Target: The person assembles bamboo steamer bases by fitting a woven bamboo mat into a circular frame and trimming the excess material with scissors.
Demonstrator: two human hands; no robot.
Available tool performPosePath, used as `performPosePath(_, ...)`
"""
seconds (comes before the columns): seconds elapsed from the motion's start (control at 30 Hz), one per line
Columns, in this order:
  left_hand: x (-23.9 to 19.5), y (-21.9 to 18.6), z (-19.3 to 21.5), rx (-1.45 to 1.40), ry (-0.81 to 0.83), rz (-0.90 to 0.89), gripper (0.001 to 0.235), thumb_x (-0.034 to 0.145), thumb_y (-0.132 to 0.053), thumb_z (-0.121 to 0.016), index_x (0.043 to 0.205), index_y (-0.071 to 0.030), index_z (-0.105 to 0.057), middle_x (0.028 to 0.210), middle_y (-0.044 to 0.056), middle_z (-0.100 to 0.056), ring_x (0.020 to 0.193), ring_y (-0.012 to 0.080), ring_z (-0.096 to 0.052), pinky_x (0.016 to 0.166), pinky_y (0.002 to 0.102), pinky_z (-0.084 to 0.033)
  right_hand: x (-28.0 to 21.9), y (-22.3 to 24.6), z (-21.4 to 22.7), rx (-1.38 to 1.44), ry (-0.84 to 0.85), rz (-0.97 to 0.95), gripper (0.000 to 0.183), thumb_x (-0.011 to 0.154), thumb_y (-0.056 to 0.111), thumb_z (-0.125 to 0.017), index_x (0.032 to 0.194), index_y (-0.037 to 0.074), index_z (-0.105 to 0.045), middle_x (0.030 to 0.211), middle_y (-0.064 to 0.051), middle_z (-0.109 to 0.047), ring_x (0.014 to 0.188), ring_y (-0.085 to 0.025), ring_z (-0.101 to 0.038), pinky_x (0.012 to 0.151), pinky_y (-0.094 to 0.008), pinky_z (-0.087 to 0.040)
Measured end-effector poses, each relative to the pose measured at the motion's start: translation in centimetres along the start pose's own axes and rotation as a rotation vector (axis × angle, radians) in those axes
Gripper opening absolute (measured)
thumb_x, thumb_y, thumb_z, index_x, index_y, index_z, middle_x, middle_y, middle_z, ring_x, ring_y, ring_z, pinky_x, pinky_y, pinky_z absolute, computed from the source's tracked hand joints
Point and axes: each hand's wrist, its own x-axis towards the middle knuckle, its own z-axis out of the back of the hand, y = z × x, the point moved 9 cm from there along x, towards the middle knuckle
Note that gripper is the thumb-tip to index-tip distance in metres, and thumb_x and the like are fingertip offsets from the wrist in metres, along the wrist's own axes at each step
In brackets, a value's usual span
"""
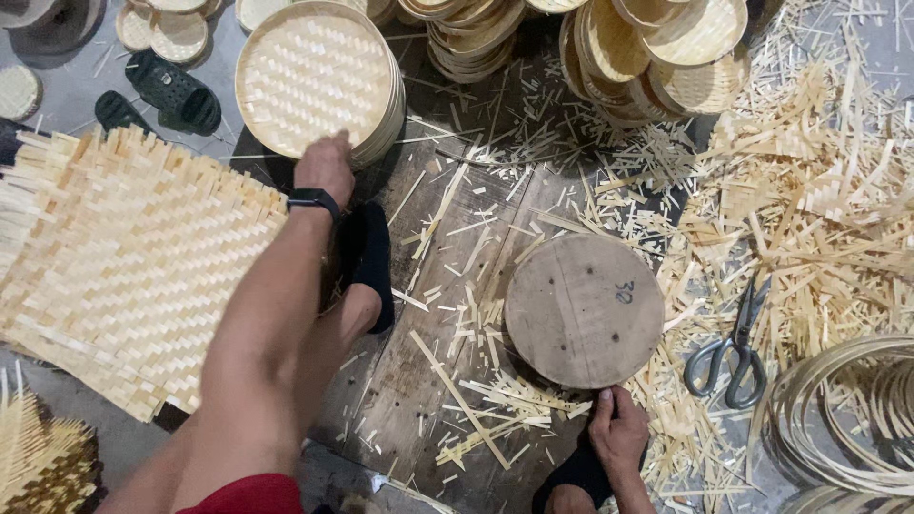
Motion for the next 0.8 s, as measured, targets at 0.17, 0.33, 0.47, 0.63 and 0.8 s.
performPosePath(0.17, -2.8, -0.3, 7.9, 0.307, 0.018, -0.244, 0.045, 0.093, -0.017, -0.068, 0.133, 0.001, -0.057, 0.115, 0.024, -0.071, 0.109, 0.0381, -0.067, 0.098, 0.049, -0.053, -0.1, 0.2, 0.3, -0.012, -0.007, 0.012, 0.024, 0.1, 0.028, -0.06, 0.105, 0.008, -0.072, 0.076, -0.019, -0.07, 0.074, -0.039, -0.07, 0.071, -0.049, -0.054)
performPosePath(0.33, -13.9, 5.3, 9.4, 0.409, 0.455, 0.003, 0.111, 0.075, -0.066, -0.079, 0.142, 0.01, -0.034, 0.125, 0.032, -0.06, 0.115, 0.0433, -0.059, 0.087, 0.052, -0.051, 0.0, 0.4, 0.1, 0.026, -0.002, 0.021, 0.025, 0.099, 0.029, -0.061, 0.106, 0.007, -0.072, 0.077, -0.02, -0.07, 0.074, -0.04, -0.07, 0.07, -0.048, -0.054)
performPosePath(0.47, -19.8, 5.6, 11.2, 0.414, 0.034, -0.062, 0.087, 0.075, -0.062, -0.071, 0.124, 0.006, -0.048, 0.109, 0.027, -0.066, 0.099, 0.0388, -0.064, 0.079, 0.048, -0.054, 0.2, 0.2, 0.1, 0.054, 0.008, 0.031, 0.027, 0.098, 0.03, -0.062, 0.107, 0.007, -0.072, 0.077, -0.02, -0.071, 0.075, -0.039, -0.071, 0.07, -0.048, -0.055)
performPosePath(0.63, -22.8, 8.4, 13.0, 0.293, -0.144, -0.002, 0.043, 0.089, -0.04, -0.068, 0.105, -0.001, -0.057, 0.093, 0.022, -0.067, 0.085, 0.0361, -0.065, 0.072, 0.047, -0.054, -0.1, 0.3, 0.2, 0.092, 0.012, 0.072, 0.028, 0.098, 0.03, -0.062, 0.108, 0.007, -0.072, 0.078, -0.019, -0.072, 0.077, -0.038, -0.072, 0.07, -0.046, -0.055)
performPosePath(0.8, -20.7, 4.4, 23.2, 0.335, -0.211, -0.001, 0.019, 0.103, -0.018, -0.065, 0.086, -0.008, -0.067, 0.076, 0.017, -0.068, 0.071, 0.0334, -0.066, 0.065, 0.046, -0.054, 0.0, 0.2, 0.5, 0.119, -0.008, 0.078, 0.026, 0.098, 0.03, -0.064, 0.106, 0.007, -0.072, 0.079, -0.019, -0.072, 0.077, -0.036, -0.073, 0.069, -0.044, -0.056)
